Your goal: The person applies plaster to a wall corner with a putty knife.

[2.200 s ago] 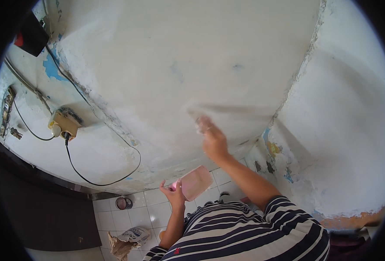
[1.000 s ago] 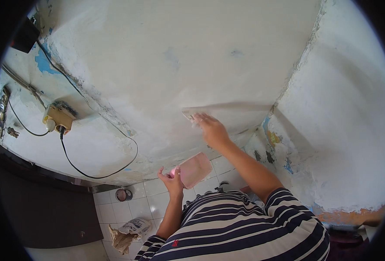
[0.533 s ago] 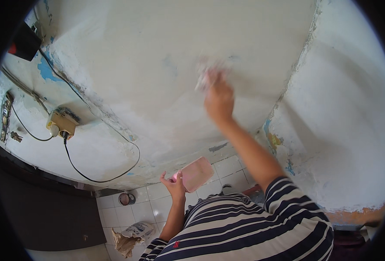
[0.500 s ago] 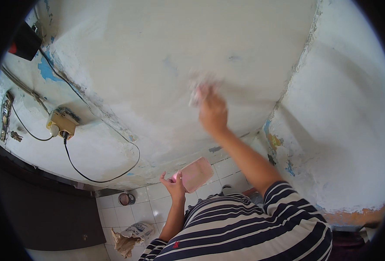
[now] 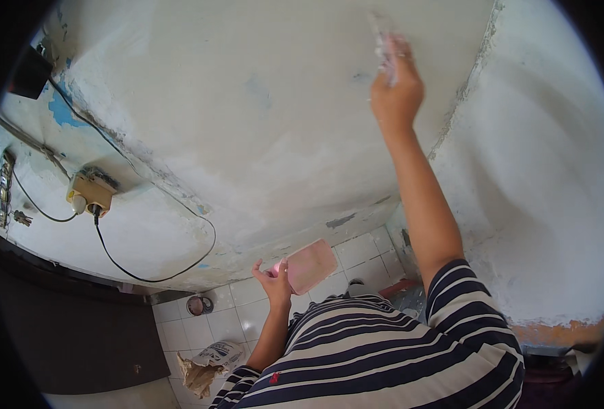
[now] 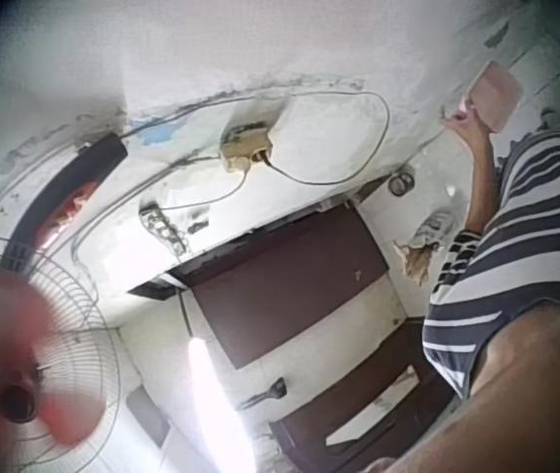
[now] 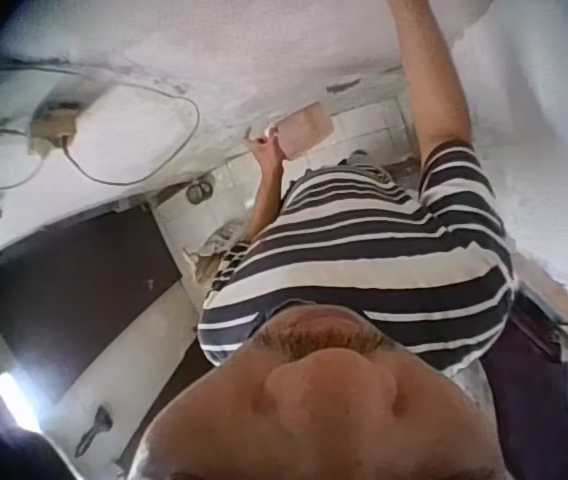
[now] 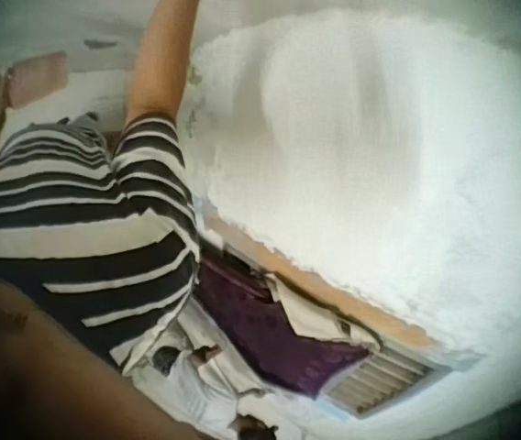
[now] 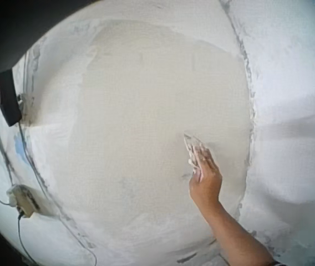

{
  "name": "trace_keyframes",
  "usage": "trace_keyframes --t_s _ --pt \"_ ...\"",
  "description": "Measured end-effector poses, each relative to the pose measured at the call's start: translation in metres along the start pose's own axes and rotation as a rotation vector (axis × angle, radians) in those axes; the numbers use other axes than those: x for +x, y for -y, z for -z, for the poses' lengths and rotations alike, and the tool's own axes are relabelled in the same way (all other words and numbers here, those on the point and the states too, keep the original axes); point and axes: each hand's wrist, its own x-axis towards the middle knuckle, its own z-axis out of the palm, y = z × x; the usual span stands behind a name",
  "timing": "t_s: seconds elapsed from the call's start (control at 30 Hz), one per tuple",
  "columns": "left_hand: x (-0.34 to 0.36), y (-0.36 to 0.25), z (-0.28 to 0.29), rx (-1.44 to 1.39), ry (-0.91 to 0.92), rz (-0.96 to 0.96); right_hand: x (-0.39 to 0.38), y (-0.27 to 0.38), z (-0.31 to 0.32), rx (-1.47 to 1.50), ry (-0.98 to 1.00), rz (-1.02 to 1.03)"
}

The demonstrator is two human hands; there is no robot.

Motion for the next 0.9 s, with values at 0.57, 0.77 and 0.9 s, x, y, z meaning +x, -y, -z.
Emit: trace_keyframes --t_s 0.57,0.77,0.9 --pt "0.001 0.009 0.017 -0.018 -0.093 0.037 -0.085 0.046 0.017 0.203 0.152 -0.048" --pt "0.009 0.010 0.008 -0.034 -0.082 0.030 -0.078 0.069 -0.041 -0.015 0.119 0.007" --pt "0.009 0.017 0.011 -0.063 -0.054 0.058 -0.195 0.107 -0.019 0.225 0.482 -0.053"
